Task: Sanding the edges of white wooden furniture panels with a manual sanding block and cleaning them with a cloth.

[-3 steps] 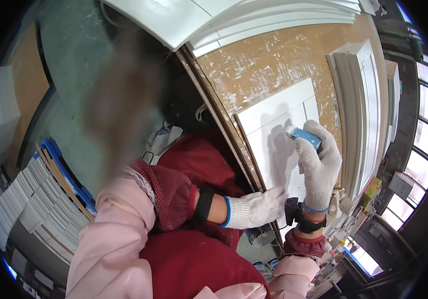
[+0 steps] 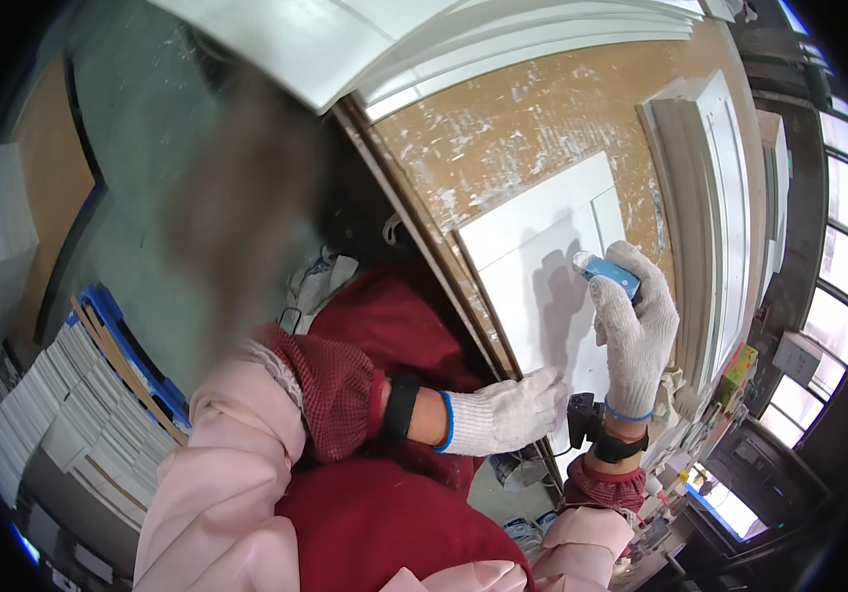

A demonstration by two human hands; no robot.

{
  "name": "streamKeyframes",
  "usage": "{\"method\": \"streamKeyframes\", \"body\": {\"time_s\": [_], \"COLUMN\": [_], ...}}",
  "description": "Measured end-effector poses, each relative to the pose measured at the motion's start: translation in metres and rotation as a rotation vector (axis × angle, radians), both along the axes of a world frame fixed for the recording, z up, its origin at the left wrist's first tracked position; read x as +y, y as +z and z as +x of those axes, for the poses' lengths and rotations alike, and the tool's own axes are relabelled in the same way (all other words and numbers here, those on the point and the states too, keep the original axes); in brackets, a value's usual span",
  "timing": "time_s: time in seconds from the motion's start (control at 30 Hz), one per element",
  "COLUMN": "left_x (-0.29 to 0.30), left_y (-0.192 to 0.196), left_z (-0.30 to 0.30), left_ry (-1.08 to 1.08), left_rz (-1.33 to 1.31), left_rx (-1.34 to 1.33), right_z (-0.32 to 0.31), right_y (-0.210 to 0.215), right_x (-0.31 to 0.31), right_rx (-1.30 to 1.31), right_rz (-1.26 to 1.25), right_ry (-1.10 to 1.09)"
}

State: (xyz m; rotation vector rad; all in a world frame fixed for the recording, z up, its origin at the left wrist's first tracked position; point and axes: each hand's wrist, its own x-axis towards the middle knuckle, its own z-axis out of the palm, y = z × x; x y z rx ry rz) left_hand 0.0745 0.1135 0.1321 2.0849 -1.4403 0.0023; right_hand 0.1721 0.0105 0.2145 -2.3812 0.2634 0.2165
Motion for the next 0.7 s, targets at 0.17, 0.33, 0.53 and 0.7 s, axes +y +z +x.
{"method": "streamKeyframes", "body": {"time_s": [0.17, 0.33, 0.53, 0.7], "left_x": [-0.007, -0.009, -0.015, -0.018], "left_y": [-0.008, -0.017, -0.019, -0.020], "left_z": [0.005, 0.017, 0.025, 0.026], "left_ry": [0.081, 0.180, 0.193, 0.184], "left_rz": [0.003, -0.173, -0.207, -0.193], "left_rx": [0.014, -0.025, -0.024, 0.039], "right_z": [0.007, 0.026, 0.055, 0.083], "right_y": [0.003, 0.000, -0.009, -0.018], "right_x": [-0.014, -0.027, -0.026, -0.023], "right_rx": [-0.070, -0.136, -0.175, -0.194], "right_rz": [0.088, 0.130, 0.102, 0.004], "right_ry": [-0.078, -0.114, -0.046, 0.118]}}
